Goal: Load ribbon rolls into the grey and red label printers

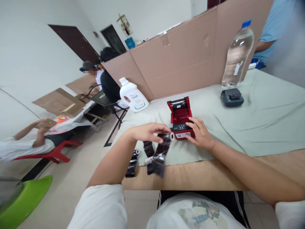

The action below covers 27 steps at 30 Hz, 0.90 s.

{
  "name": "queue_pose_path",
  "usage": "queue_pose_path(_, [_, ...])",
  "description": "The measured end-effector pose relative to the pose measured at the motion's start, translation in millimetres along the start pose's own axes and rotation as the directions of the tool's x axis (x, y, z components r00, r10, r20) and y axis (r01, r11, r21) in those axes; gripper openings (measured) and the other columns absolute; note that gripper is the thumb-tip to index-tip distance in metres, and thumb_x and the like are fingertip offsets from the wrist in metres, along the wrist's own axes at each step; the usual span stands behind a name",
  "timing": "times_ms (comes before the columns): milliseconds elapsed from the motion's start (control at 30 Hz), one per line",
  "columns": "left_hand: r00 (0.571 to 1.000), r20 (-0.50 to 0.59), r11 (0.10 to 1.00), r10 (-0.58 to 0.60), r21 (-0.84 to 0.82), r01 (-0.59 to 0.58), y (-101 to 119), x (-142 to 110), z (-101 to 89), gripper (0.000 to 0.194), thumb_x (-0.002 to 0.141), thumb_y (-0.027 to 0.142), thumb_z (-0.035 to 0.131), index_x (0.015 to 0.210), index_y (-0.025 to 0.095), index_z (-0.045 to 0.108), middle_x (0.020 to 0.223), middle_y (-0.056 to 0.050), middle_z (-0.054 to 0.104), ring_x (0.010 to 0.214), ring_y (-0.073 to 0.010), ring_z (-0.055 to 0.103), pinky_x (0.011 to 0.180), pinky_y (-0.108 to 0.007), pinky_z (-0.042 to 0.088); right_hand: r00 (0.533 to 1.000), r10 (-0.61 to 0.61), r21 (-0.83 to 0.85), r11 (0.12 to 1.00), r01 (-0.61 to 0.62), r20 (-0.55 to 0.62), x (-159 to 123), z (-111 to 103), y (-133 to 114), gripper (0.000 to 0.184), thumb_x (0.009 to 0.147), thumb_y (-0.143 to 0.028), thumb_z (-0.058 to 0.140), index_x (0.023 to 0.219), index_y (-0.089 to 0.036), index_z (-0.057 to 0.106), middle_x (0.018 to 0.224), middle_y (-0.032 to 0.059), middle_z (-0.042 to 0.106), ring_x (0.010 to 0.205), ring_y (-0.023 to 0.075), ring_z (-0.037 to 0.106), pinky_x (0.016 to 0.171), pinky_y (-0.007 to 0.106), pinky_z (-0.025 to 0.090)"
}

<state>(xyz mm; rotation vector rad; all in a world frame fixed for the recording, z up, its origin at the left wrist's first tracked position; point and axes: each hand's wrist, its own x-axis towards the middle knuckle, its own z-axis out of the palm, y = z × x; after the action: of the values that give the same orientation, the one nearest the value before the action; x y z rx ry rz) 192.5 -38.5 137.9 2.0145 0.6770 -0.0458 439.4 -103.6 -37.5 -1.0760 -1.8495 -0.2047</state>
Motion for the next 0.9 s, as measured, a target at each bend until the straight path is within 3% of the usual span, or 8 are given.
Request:
queue_pose_path(133, [0.984, -0.172, 0.985, 0.042, 0.174, -0.011, -15, 70, -0.1, 0.035, 0.067, 0.030, 0.073, 0.099, 0.018, 0.064, 0.096, -0.006, 0.068, 0.087, -0.0217, 0.063, 0.084, -0.037, 0.050, 0.999, -0.019, 0.003, 1.000, 0.019, -0.027, 0, -4, 0, 0.061, 0.087, -0.038, 0.059, 0.142, -0.019, 0.040, 0.144, 0.0176, 0.044, 0.135, 0.0349, 0.040, 0.107, 0.060, 0.040])
queue_pose_path(233, [0.953, -0.301, 0.937, -0.030, 0.323, 0.132, -29, 113, -2.9, 0.030, 0.065, 0.025, 0.072, 0.093, 0.019, 0.064, 0.089, -0.004, 0.068, 0.087, -0.0248, 0.062, 0.087, -0.039, 0.047, 0.995, -0.097, -0.031, 0.995, 0.097, -0.004, -1, -5, 1, 0.049, 0.088, -0.035, 0.060, 0.135, -0.024, 0.051, 0.141, 0.0124, 0.050, 0.137, 0.0323, 0.038, 0.108, 0.056, 0.040])
queue_pose_path(333, [0.916, -0.393, 0.875, -0.080, 0.413, 0.254, -41, 140, -0.4, 0.026, 0.062, 0.023, 0.075, 0.086, 0.020, 0.066, 0.084, -0.005, 0.068, 0.094, -0.0308, 0.063, 0.098, -0.046, 0.039, 0.986, -0.163, -0.082, 0.983, 0.165, 0.038, -1, -6, 1, 0.033, 0.088, -0.031, 0.061, 0.121, -0.026, 0.062, 0.131, 0.0080, 0.061, 0.133, 0.0298, 0.044, 0.105, 0.051, 0.042])
queue_pose_path(533, [0.887, -0.461, 0.898, 0.042, 0.406, 0.168, -61, 152, 9.0, 0.024, 0.057, 0.023, 0.080, 0.079, 0.024, 0.071, 0.084, -0.005, 0.072, 0.109, -0.0355, 0.057, 0.111, -0.053, 0.021, 0.986, -0.164, -0.114, 0.980, 0.165, 0.018, 1, -5, 1, 0.031, 0.089, -0.025, 0.059, 0.119, -0.021, 0.064, 0.125, 0.0081, 0.066, 0.128, 0.0286, 0.048, 0.103, 0.049, 0.043])
queue_pose_path(700, [0.858, -0.498, 0.888, 0.121, 0.441, 0.131, -53, 136, 14.6, 0.020, 0.076, 0.026, 0.065, 0.095, 0.022, 0.072, 0.103, -0.006, 0.072, 0.099, -0.0274, 0.063, 0.099, -0.041, 0.041, 0.986, -0.164, -0.128, 0.978, 0.166, 0.026, 1, -5, -2, 0.030, 0.089, -0.024, 0.058, 0.118, -0.019, 0.064, 0.127, 0.0090, 0.065, 0.127, 0.0290, 0.048, 0.102, 0.048, 0.043])
queue_pose_path(767, [0.796, -0.572, 0.883, 0.200, 0.457, 0.106, -45, 129, 14.8, 0.021, 0.084, 0.025, 0.055, 0.097, 0.020, 0.071, 0.102, -0.007, 0.071, 0.092, -0.0234, 0.064, 0.091, -0.036, 0.046, 0.986, -0.162, -0.124, 0.978, 0.165, 0.033, 2, -6, -3, 0.031, 0.090, -0.025, 0.058, 0.119, -0.018, 0.063, 0.127, 0.0092, 0.065, 0.127, 0.0292, 0.048, 0.102, 0.048, 0.043])
queue_pose_path(833, [0.680, -0.662, 0.854, 0.314, 0.510, 0.102, -40, 123, 12.2, 0.025, 0.089, 0.026, 0.049, 0.101, 0.018, 0.069, 0.103, -0.009, 0.070, 0.095, -0.0224, 0.062, 0.093, -0.035, 0.046, 0.987, -0.157, -0.119, 0.980, 0.161, 0.043, 2, -6, -4, 0.032, 0.090, -0.025, 0.059, 0.121, -0.017, 0.063, 0.127, 0.0095, 0.065, 0.127, 0.0293, 0.048, 0.102, 0.048, 0.043])
queue_pose_path(900, [0.572, -0.701, 0.799, 0.426, 0.588, 0.126, -39, 120, 7.6, 0.032, 0.092, 0.033, 0.046, 0.113, 0.017, 0.065, 0.117, -0.011, 0.066, 0.110, -0.0246, 0.057, 0.100, -0.039, 0.041, 0.987, -0.150, -0.114, 0.981, 0.155, 0.050, 3, -6, -5, 0.032, 0.090, -0.025, 0.058, 0.121, -0.017, 0.062, 0.127, 0.0098, 0.065, 0.127, 0.0292, 0.047, 0.102, 0.048, 0.042])
